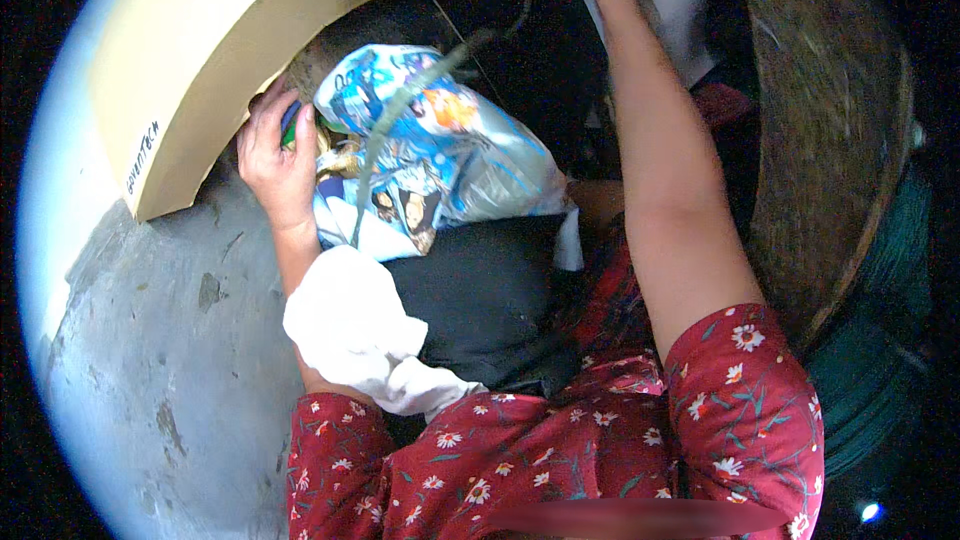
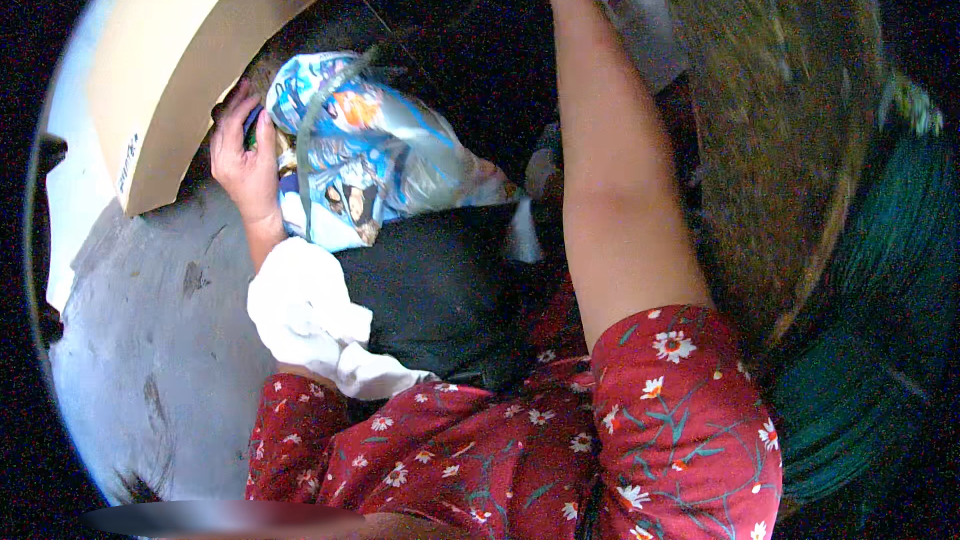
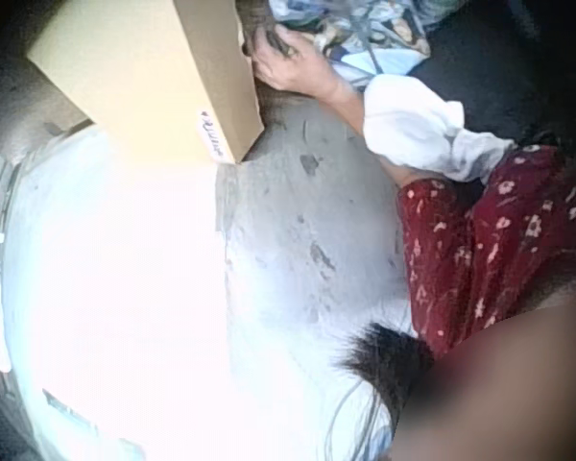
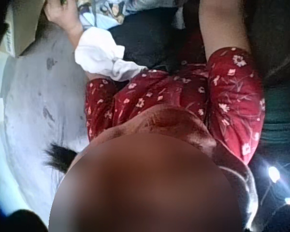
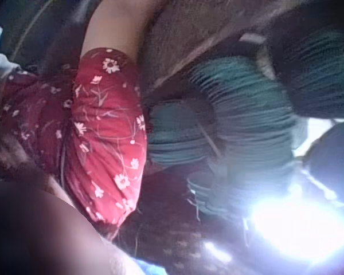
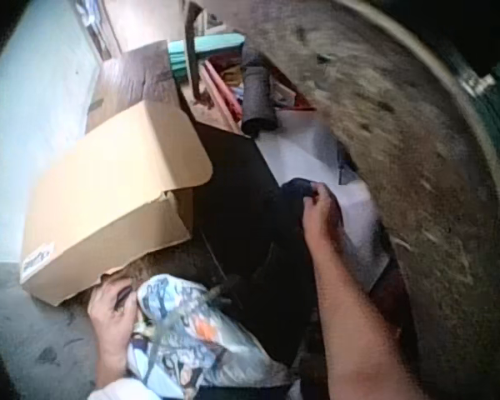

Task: The person uses scissors to trim excess white material from the interior of several black slip-on shoes. They repeatedly pick up each shoe, cut the lining, and place the shoes back on the workbench.

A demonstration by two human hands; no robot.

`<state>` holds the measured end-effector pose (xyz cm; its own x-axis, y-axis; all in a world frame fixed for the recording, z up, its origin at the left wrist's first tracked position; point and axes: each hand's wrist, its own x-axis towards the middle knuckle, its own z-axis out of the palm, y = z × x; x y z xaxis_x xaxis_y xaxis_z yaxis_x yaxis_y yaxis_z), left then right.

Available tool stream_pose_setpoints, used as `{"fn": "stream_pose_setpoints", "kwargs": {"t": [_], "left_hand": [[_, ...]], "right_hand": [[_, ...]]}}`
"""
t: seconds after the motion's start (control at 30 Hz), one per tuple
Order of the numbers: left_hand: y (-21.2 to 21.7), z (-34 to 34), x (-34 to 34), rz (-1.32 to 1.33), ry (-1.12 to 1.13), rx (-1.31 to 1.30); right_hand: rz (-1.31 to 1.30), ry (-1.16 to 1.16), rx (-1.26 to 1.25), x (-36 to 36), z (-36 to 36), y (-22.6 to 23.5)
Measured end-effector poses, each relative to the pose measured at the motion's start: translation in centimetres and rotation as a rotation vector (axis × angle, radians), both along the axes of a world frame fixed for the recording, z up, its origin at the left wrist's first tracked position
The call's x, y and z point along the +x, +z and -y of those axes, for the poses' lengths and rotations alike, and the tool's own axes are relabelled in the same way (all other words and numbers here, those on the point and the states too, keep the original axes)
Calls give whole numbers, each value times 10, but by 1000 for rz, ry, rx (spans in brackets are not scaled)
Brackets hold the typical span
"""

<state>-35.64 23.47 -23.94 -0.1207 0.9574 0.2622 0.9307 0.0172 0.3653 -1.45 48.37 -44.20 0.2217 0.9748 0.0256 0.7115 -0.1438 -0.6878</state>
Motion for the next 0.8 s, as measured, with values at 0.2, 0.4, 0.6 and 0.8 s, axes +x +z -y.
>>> {"fn": "stream_pose_setpoints", "kwargs": {"t": [0.2, 0.4, 0.6, 0.8], "left_hand": [[-3, -5, -3, -27, -96, 81], [-6, -10, -13, -159, -158, 154], [3, -23, -15, -322, -223, 32], [75, -33, -28, -120, -292, -686]], "right_hand": [[114, -319, -567, 42, 40, 66], [-168, -205, -475, 15, 124, 163], [-626, 84, 611, -34, 196, 302], [-1104, 280, 815, 33, 245, 439]]}}
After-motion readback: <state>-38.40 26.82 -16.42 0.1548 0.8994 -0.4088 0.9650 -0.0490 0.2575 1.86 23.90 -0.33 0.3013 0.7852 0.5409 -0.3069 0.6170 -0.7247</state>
